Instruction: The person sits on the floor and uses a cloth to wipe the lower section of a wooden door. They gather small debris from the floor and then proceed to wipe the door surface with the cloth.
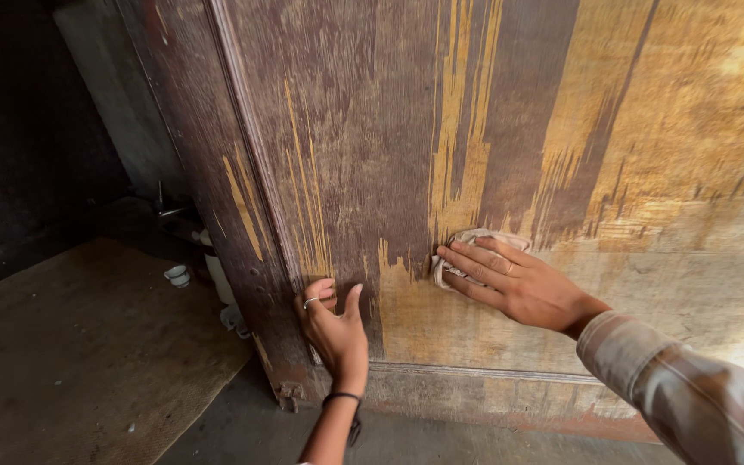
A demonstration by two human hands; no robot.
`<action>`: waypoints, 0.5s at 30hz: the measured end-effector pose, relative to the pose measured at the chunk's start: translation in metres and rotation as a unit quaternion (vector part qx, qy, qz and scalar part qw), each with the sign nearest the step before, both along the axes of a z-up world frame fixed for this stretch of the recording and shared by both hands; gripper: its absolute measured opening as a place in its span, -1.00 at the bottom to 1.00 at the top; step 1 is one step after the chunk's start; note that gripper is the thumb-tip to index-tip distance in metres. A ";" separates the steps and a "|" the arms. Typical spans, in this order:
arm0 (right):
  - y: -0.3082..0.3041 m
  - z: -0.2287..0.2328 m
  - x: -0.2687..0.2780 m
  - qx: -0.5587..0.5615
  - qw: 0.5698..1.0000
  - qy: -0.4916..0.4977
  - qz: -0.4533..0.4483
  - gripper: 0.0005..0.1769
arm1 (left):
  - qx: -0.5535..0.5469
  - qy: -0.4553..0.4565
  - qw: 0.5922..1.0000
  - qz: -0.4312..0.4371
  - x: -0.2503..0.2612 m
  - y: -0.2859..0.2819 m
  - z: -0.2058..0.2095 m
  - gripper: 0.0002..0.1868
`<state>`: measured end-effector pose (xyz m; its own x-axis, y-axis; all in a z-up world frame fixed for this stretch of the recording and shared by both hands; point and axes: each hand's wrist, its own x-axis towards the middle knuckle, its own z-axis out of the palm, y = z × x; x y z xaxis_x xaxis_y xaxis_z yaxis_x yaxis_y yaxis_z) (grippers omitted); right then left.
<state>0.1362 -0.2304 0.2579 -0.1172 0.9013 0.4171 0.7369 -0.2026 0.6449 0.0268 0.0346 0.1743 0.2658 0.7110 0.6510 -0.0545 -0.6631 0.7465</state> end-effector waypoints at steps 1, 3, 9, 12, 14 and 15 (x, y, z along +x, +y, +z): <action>0.001 0.002 -0.003 0.007 1.000 -0.014 0.006 -0.36 | -0.005 0.000 1.000 0.017 0.001 -0.005 0.001 -0.54; 0.004 0.004 -0.008 0.027 0.999 -0.034 0.019 -0.41 | -0.014 -0.008 0.999 0.037 0.003 -0.009 0.004 -0.55; 0.010 -0.002 -0.007 0.054 0.995 -0.080 0.033 -0.45 | -0.033 -0.029 0.999 0.022 0.010 0.009 0.004 -0.68; 0.008 -0.002 -0.004 0.051 0.995 -0.078 0.036 -0.46 | -0.025 -0.062 0.997 -0.025 0.011 0.023 0.005 -0.76; 0.008 -0.001 -0.005 0.055 0.995 -0.074 0.037 -0.46 | -0.022 -0.049 0.997 -0.055 0.006 0.030 0.006 -0.80; 0.009 -0.001 -0.006 0.053 0.995 -0.074 0.036 -0.45 | -0.016 -0.053 0.996 -0.066 0.004 0.030 0.007 -0.80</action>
